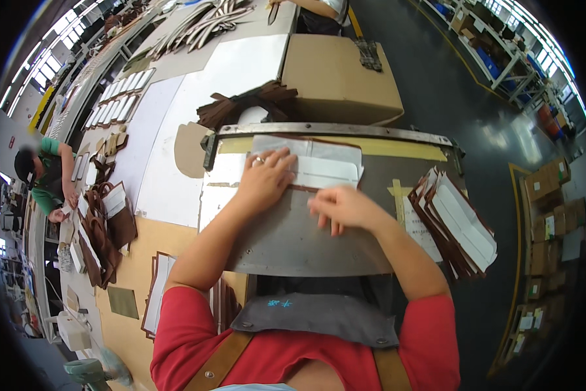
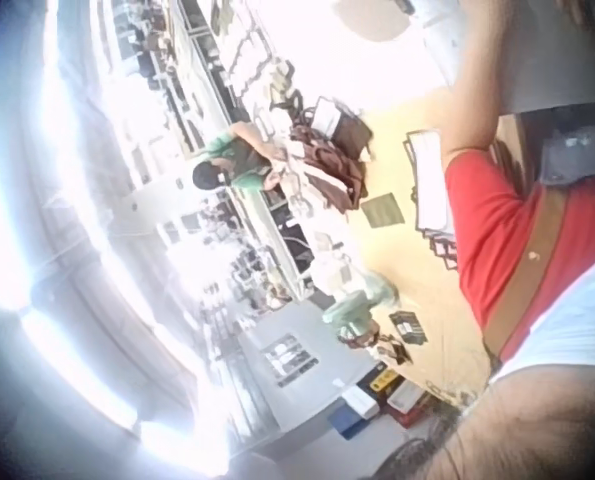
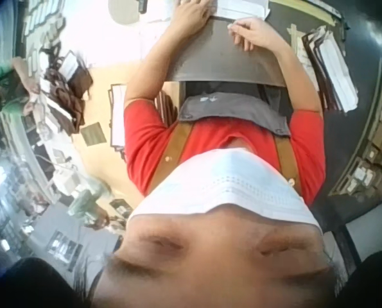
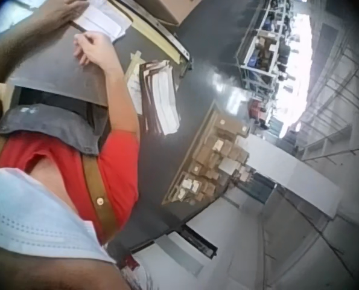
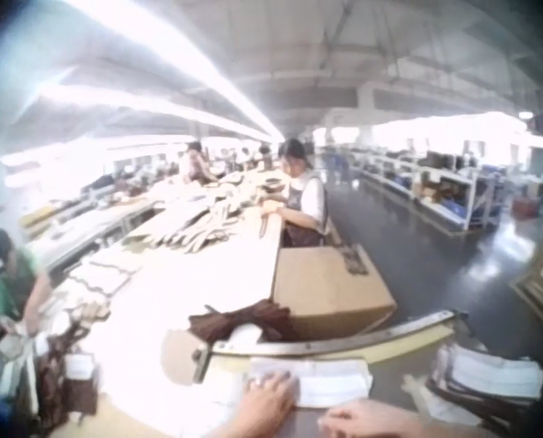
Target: The person assembles face masks by hand at a workstation. They pick up a white mask blank and a brown elastic band, place the band onto the mask, and fold the mask in half to secure the band. The person repeats this process continuously, stacking the finished masks into a pile on the table.
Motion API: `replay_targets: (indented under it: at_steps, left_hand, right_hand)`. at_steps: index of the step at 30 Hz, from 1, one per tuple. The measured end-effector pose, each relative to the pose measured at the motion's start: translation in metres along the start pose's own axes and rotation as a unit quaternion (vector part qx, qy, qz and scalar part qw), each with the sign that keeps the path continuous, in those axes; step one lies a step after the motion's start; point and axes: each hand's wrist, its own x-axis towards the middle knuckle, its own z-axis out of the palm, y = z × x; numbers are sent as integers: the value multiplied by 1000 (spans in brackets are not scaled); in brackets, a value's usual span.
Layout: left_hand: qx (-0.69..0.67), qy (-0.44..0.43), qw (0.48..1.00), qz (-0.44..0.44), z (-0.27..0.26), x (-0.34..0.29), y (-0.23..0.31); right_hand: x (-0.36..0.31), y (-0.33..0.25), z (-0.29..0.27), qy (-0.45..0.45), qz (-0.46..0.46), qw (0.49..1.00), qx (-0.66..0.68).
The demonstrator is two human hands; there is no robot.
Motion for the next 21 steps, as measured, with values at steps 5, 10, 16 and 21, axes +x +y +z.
replay_targets:
  at_steps: [5,10,16,21]
  left_hand:
    - [-59,-29,997,-29,-2,7,-3]
    - [3,-50,997,-53,-4,8,-19]
    - [24,-72,995,-60,5,8,-7]
    - [7,-71,995,-73,3,12,-5]
  right_hand:
    - [44,39,-36,346,-288,823,-348]
    - [48,48,-42,355,-283,791,-411]
    - [45,55,-50,355,-239,787,-444]
    - [45,58,-47,347,-218,773,-485]
